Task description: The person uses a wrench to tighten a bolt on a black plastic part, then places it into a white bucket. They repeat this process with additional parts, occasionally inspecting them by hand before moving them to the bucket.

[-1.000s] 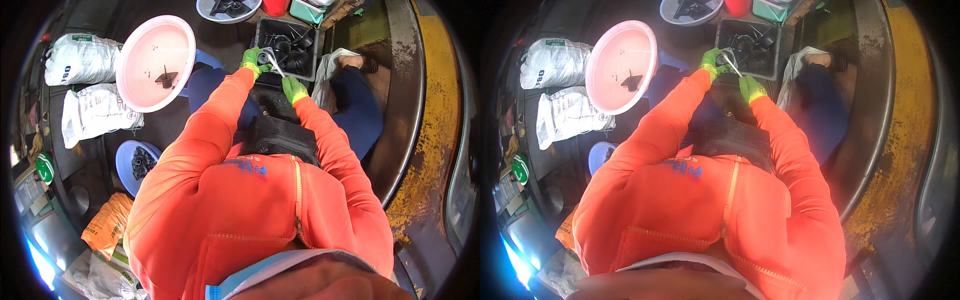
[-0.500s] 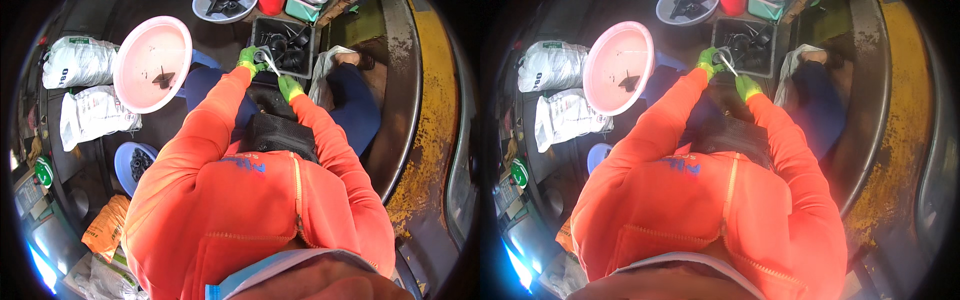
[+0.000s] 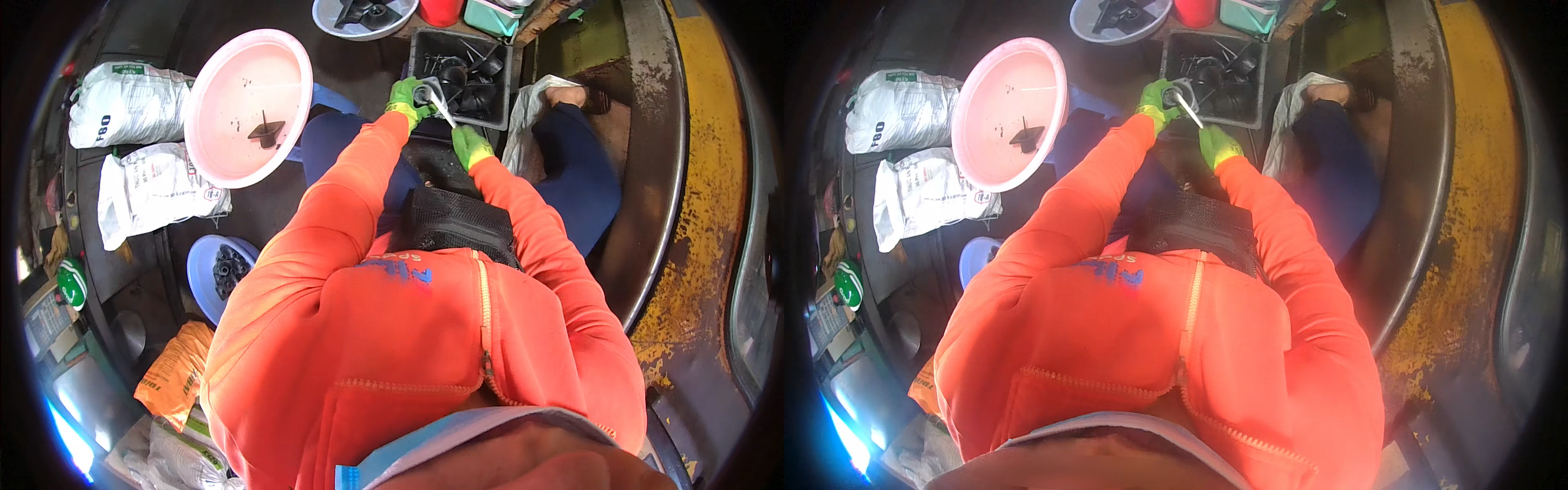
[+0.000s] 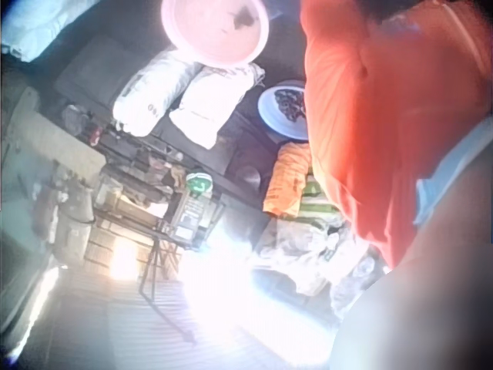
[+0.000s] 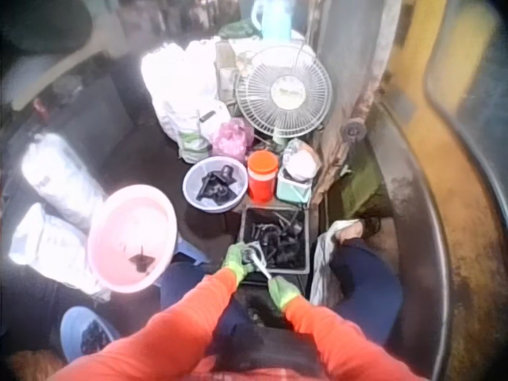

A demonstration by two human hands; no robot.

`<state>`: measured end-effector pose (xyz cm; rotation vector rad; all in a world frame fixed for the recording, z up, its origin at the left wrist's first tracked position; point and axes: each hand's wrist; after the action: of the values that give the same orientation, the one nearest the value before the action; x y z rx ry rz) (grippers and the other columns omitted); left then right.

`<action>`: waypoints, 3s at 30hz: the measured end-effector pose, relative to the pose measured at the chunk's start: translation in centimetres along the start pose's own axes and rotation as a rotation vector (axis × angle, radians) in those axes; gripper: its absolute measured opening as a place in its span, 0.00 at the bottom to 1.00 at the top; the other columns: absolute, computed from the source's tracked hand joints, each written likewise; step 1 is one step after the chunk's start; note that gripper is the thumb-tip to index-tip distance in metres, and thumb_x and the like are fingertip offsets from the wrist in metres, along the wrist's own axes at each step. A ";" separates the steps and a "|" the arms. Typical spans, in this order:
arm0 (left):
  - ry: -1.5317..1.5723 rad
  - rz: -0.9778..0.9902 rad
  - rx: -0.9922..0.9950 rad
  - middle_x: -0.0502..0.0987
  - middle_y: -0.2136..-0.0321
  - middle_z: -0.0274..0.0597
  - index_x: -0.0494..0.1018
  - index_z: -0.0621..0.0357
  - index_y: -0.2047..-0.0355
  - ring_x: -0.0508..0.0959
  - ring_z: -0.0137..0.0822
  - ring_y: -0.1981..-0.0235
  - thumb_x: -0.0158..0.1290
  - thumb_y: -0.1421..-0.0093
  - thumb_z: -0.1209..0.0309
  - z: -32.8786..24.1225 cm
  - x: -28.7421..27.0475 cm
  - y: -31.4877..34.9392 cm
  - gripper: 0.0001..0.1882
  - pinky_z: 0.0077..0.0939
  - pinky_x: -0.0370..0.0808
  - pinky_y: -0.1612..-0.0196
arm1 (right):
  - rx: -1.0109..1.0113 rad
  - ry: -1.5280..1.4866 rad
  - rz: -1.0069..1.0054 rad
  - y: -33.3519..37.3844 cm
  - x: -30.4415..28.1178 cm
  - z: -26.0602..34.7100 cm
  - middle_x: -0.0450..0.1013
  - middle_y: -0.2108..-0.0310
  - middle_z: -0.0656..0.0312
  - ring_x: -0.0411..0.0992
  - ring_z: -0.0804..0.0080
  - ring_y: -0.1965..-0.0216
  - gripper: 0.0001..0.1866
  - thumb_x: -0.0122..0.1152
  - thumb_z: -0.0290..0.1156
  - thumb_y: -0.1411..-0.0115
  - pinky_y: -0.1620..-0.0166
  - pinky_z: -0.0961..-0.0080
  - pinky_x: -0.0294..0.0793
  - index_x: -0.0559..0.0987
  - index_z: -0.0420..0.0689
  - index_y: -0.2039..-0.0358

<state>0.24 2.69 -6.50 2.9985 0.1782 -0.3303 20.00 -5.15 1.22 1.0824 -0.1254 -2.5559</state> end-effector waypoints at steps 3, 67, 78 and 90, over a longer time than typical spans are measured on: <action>0.354 -0.048 -0.132 0.75 0.67 0.45 0.72 0.55 0.62 0.77 0.46 0.67 0.59 0.50 0.64 2.1 0.5 -0.4 0.17 0.44 0.79 0.66 | 0.016 0.015 -0.031 -0.7 0.1 -0.1 0.71 0.62 0.41 0.68 0.39 0.57 0.20 0.39 0.45 0.35 0.57 0.52 0.67 0.72 0.40 0.62; 0.562 -0.065 -0.295 0.71 0.59 0.44 0.66 0.53 0.56 0.75 0.49 0.58 0.56 0.45 0.60 7.7 1.9 -2.0 0.19 0.59 0.78 0.64 | 0.162 0.020 0.068 -1.1 -0.3 0.1 0.70 0.52 0.41 0.66 0.41 0.49 0.29 0.34 0.53 0.36 0.46 0.54 0.63 0.74 0.43 0.54; -0.444 -0.093 0.156 0.68 0.53 0.49 0.68 0.57 0.55 0.72 0.46 0.52 0.71 0.65 0.70 3.5 1.2 0.7 0.35 0.35 0.72 0.50 | 0.166 0.123 0.072 -1.3 -0.5 0.2 0.71 0.56 0.40 0.68 0.42 0.51 0.28 0.34 0.53 0.36 0.49 0.54 0.66 0.75 0.42 0.56; 0.546 -0.125 -0.383 0.68 0.54 0.48 0.66 0.53 0.47 0.74 0.46 0.56 0.57 0.47 0.55 2.3 1.4 0.5 0.29 0.61 0.75 0.64 | 0.312 0.047 0.248 -1.6 -0.2 0.3 0.69 0.50 0.41 0.66 0.42 0.47 0.31 0.36 0.55 0.37 0.46 0.57 0.64 0.74 0.42 0.52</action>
<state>1.23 2.05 -8.98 2.6233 0.4228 0.4701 19.51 -3.64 1.23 1.1528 -0.6235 -2.3348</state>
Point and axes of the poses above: each hand's wrist, its own y-axis away from the middle knuckle, its own x-axis out of the palm, z = x × y
